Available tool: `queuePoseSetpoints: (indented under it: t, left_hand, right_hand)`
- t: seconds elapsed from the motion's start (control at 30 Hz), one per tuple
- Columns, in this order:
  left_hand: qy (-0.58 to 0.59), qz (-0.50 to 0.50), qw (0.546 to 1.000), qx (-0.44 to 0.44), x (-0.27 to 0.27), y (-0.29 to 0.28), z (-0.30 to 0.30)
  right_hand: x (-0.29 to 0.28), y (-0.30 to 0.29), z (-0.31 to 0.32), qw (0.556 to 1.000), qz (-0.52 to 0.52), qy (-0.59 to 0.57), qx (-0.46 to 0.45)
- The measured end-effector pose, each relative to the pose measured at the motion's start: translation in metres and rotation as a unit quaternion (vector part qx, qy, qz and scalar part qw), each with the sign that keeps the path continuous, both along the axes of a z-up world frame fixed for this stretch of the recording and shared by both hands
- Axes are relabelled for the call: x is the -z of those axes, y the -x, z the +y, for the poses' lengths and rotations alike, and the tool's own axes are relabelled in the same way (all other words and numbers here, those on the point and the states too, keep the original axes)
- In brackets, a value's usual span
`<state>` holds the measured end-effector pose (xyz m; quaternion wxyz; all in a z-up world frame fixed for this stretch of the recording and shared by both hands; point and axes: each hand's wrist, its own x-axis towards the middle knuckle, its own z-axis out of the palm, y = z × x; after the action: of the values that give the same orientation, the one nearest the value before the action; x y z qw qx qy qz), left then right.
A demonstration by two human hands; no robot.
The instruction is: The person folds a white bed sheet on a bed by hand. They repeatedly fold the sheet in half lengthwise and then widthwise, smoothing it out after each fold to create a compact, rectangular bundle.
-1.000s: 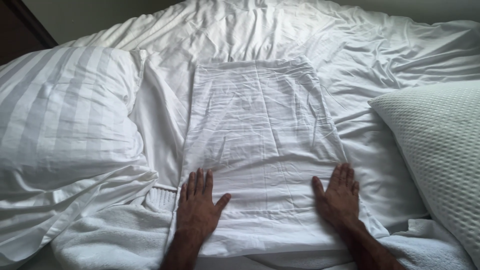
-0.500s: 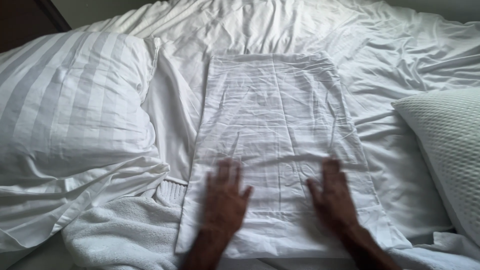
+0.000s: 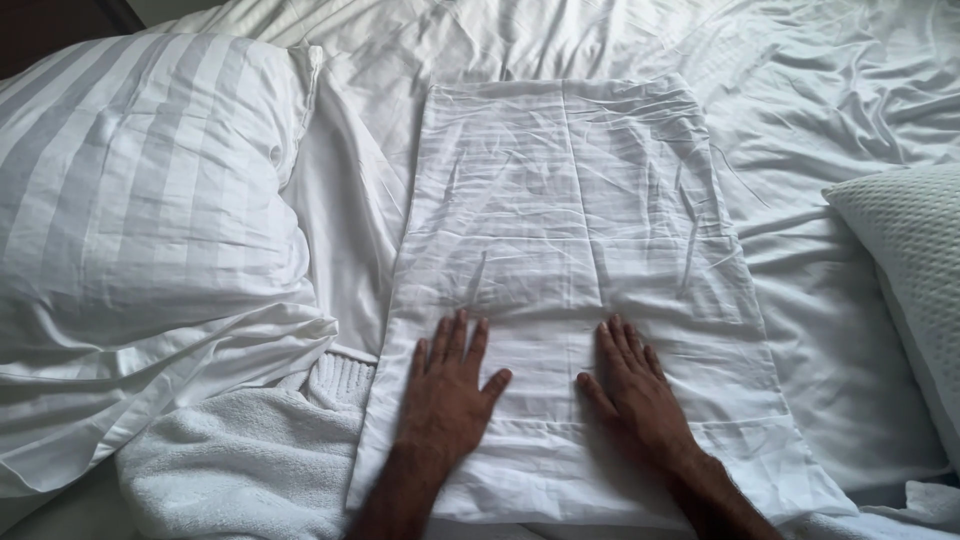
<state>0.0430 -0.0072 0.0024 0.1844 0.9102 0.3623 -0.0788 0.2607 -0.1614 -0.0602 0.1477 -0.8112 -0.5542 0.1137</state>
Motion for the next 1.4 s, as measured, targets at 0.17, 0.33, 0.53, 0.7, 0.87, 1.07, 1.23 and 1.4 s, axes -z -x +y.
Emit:
queuePoseSetpoints:
  t: [0.17,0.33,0.53,0.7,0.87,1.07,1.23,1.4]
  left_hand:
    - [-0.022,0.009,0.998,-0.058,0.01,0.005,0.014]
    - [-0.056,-0.005,0.993,-0.104,0.028,0.01,0.02]
    - [-0.082,-0.003,0.983,-0.167,0.027,0.013,0.022]
    - [-0.163,-0.019,0.983,-0.079,0.019,-0.001,0.004]
    - [-0.046,-0.09,0.991,0.09,0.012,-0.021,-0.031]
    - [0.021,-0.043,0.997,0.068,0.007,-0.013,-0.019]
    - [0.022,-0.014,1.0,0.009,0.007,-0.006,-0.004]
    - [0.005,0.017,0.998,-0.053,0.006,0.001,0.008]
  right_hand:
    - [0.005,-0.015,-0.005,0.999,0.008,-0.004,0.049]
    - [0.024,-0.039,-0.013,0.996,0.003,-0.028,0.088]
    - [0.022,-0.044,-0.017,0.985,0.015,-0.009,0.17]
    - [-0.003,-0.005,-0.009,0.99,-0.041,-0.078,0.112]
    - [-0.018,0.024,0.0,0.996,-0.065,-0.037,-0.041]
    - [-0.007,0.008,-0.001,0.999,-0.046,0.007,-0.01]
    - [-0.001,-0.006,-0.005,0.997,-0.059,0.023,0.052]
    - [-0.015,-0.006,-0.012,0.993,-0.01,0.021,0.115]
